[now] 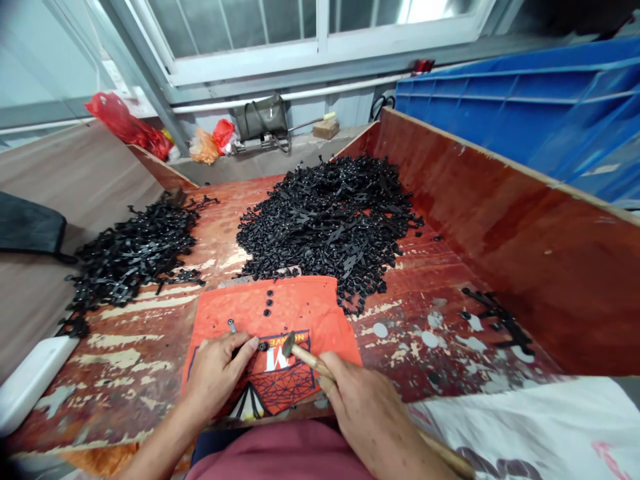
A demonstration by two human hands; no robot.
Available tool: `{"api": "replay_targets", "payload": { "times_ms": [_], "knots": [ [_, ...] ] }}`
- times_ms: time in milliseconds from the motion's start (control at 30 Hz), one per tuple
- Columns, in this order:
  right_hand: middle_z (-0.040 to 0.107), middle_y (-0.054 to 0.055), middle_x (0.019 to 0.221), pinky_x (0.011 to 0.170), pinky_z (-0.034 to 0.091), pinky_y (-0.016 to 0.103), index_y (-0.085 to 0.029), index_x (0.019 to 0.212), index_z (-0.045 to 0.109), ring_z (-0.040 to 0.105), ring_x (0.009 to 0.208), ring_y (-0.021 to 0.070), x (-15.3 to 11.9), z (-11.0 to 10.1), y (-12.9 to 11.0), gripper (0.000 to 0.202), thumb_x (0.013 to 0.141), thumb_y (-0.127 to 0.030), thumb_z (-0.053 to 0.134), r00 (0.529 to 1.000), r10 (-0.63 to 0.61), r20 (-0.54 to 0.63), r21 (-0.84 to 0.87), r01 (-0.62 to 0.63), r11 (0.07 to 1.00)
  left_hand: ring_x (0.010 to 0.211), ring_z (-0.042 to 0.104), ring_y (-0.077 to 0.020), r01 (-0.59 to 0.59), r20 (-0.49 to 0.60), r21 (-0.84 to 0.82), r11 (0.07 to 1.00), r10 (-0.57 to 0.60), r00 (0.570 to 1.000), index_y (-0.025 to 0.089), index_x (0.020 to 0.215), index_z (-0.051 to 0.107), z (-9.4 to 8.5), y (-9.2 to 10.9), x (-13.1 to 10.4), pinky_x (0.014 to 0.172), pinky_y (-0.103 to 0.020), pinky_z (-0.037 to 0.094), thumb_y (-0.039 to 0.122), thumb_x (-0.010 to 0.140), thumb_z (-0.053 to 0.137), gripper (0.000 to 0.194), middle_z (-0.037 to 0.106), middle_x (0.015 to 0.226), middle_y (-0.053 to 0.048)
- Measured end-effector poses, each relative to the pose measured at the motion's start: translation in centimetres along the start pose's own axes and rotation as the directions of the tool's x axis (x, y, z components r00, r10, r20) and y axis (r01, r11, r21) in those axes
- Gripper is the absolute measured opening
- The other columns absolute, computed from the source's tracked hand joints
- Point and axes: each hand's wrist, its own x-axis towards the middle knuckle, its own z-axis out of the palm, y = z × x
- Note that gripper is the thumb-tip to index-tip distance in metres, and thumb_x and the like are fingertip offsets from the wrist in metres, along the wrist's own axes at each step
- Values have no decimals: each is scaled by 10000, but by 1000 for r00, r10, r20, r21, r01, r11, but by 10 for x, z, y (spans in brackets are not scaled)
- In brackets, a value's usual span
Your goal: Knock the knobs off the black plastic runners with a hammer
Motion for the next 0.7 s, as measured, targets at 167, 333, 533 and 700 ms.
{"api": "replay_targets", "payload": {
  "times_ms": [167, 333, 533, 700],
  "knots": [
    [664, 4, 1304, 911, 536, 344, -389, 1475, 380, 686, 1075, 196, 4, -14, -13, 454, 1041, -260, 344, 977, -179, -119, 106, 191, 976, 751, 631, -202, 8, -10, 4, 1000, -8, 1000, 202, 686, 626, 1, 0, 0, 710, -305, 287, 413, 986, 384, 439, 699, 727, -30],
    [738, 49, 1105, 853, 575, 330, -321, 1517, 343, 722, 922, 196, 13, -7, -20, 503, 1022, -228, 361, 908, -308, -284, 6, 323, 947, 787, 639, -204, -3, -24, -18, 1000, 2, 1000, 209, 731, 651, 2, 0, -2, 718, -307, 291, 381, 997, 368, 426, 715, 781, -35],
    [710, 34, 1219, 879, 574, 312, -321, 1523, 331, 711, 1007, 188, 19, -1, -18, 527, 1014, -190, 361, 938, -285, -195, 19, 295, 955, 818, 636, -222, -9, -30, 59, 998, 11, 1000, 217, 760, 655, 3, -1, -2, 749, -333, 287, 377, 1013, 318, 451, 719, 798, -46],
    [749, 12, 1132, 806, 599, 313, -358, 1507, 361, 740, 924, 198, 21, 1, -19, 539, 1000, -181, 405, 951, -269, -154, -4, 272, 962, 839, 642, -225, -30, -17, 81, 996, 32, 999, 223, 797, 658, 5, -2, -1, 764, -341, 298, 379, 1020, 288, 460, 726, 839, -50]
  ]
}}
